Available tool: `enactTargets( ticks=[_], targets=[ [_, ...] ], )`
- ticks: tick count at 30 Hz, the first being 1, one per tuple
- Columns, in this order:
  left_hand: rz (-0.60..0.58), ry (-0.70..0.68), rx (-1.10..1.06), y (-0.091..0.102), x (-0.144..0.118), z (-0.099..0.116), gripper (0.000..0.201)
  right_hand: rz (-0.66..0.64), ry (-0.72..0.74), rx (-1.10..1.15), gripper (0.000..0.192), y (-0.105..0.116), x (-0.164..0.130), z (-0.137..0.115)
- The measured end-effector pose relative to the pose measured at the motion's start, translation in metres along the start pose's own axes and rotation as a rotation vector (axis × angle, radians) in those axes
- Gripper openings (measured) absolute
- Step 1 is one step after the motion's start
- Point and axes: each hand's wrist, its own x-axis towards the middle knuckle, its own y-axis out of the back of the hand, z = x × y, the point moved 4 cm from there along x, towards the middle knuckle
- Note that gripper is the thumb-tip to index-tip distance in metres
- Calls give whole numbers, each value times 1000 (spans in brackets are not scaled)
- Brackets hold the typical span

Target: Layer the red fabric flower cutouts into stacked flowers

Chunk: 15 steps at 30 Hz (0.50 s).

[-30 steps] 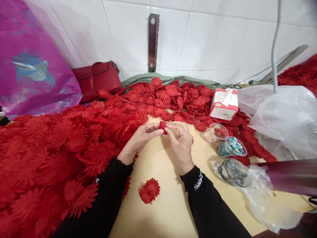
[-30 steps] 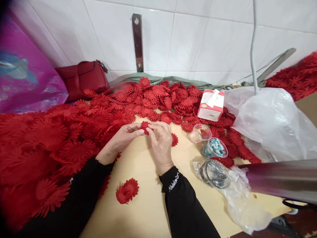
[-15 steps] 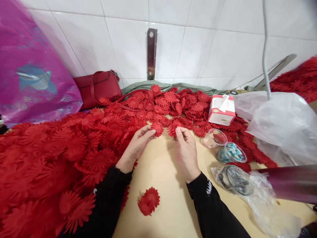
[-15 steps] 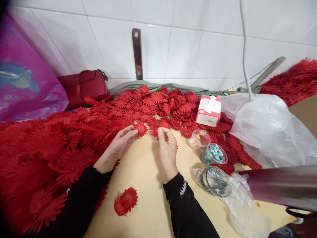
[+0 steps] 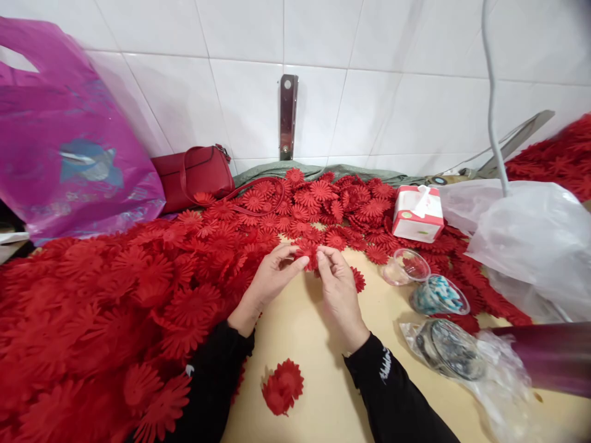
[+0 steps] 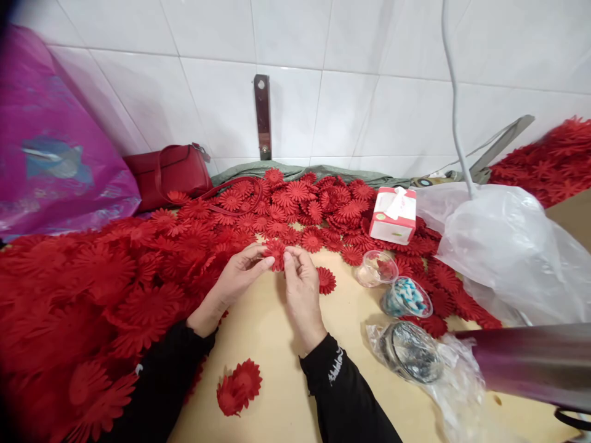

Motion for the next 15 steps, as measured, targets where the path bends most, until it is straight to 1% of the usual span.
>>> enactTargets(
  ticks=[2, 4, 7, 9, 11, 13, 15],
  targets=[
    [5, -10, -7, 0, 2, -2, 27, 9, 36, -63, 35, 1, -1, -2],
    [41, -9, -24, 3, 4, -5, 28, 31, 60, -100, 37, 2, -2, -4],
    [118, -3, -46, 9, 4, -7, 31, 48, 84, -81, 33, 2, -5, -7],
    [137, 5, -51, 11, 4, -8, 34, 48, 124, -90, 34, 1, -6, -8],
    [137, 15, -57, 12, 3, -8, 38, 43, 195, -150, 38, 1, -7, -10],
    [118, 26, -68, 11, 3, -8, 40, 32, 243, -209, 35, 0, -7, -10],
    [80, 31, -85, 9, 3, -7, 41, 10, 226, -204, 31, 0, -6, -8]
  ],
)
